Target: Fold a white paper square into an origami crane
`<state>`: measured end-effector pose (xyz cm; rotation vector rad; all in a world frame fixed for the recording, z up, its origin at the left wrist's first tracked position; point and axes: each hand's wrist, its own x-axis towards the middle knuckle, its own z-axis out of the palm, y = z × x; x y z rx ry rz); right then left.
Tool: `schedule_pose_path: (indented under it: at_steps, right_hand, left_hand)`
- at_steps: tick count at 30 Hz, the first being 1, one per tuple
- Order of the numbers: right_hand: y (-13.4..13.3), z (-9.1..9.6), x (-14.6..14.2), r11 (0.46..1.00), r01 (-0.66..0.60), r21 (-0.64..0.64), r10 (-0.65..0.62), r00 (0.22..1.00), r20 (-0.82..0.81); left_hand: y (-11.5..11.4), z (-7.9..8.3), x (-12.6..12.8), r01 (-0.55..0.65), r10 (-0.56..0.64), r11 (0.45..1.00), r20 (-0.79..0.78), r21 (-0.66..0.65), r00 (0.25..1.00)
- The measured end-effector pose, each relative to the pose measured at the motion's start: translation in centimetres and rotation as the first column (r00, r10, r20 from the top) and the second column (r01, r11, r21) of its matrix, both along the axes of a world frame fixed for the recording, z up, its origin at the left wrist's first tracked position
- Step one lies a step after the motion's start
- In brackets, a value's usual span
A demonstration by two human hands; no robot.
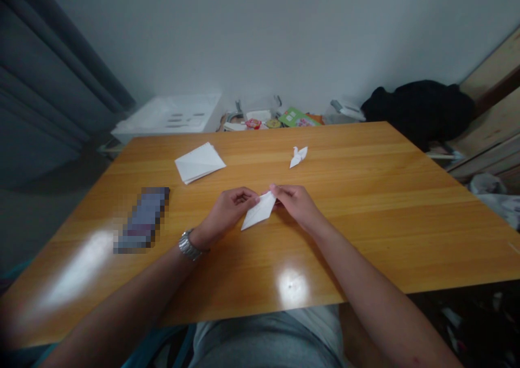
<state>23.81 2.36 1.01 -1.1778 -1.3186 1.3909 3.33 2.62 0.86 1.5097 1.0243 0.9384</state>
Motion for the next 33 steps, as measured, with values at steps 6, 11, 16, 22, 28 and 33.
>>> schedule_pose_path:
  at_steps: [6, 11, 16, 22, 28, 33]
  right_hand:
    - [0.10, -0.03, 0.17, 0.990, -0.065, 0.128, 0.052, 0.993, 0.102]
    - [0.18, -0.34, 0.34, 0.985, -0.052, 0.164, 0.029, 0.990, 0.138]
    - [0.14, -0.27, 0.26, 0.993, -0.004, 0.117, -0.006, 0.997, 0.081]
    - [0.48, 0.06, 0.63, 0.994, 0.062, 0.095, -0.068, 0.996, 0.056]
    - [0.52, -0.02, 0.52, 0.994, 0.078, 0.074, -0.082, 0.996, 0.046]
    - [0.53, -0.12, 0.33, 0.988, 0.150, 0.045, -0.150, 0.989, -0.012]
  left_hand:
    - [0.15, -0.05, -0.27, 0.003, -0.001, 0.999, -0.030, 0.051, 1.000]
    - [0.26, -0.36, -0.30, -0.004, 0.005, 1.000, -0.019, 0.027, 1.000]
    - [0.35, -0.51, -0.40, -0.008, 0.008, 1.000, 0.001, -0.009, 1.000]
    - [0.53, -0.53, -0.40, -0.020, 0.020, 0.999, 0.008, -0.029, 1.000]
    - [0.33, -0.29, -0.14, -0.065, 0.066, 0.998, 0.032, -0.026, 0.997]
    - [0.26, -0.34, -0.13, -0.032, 0.034, 0.999, 0.049, -0.040, 0.998]
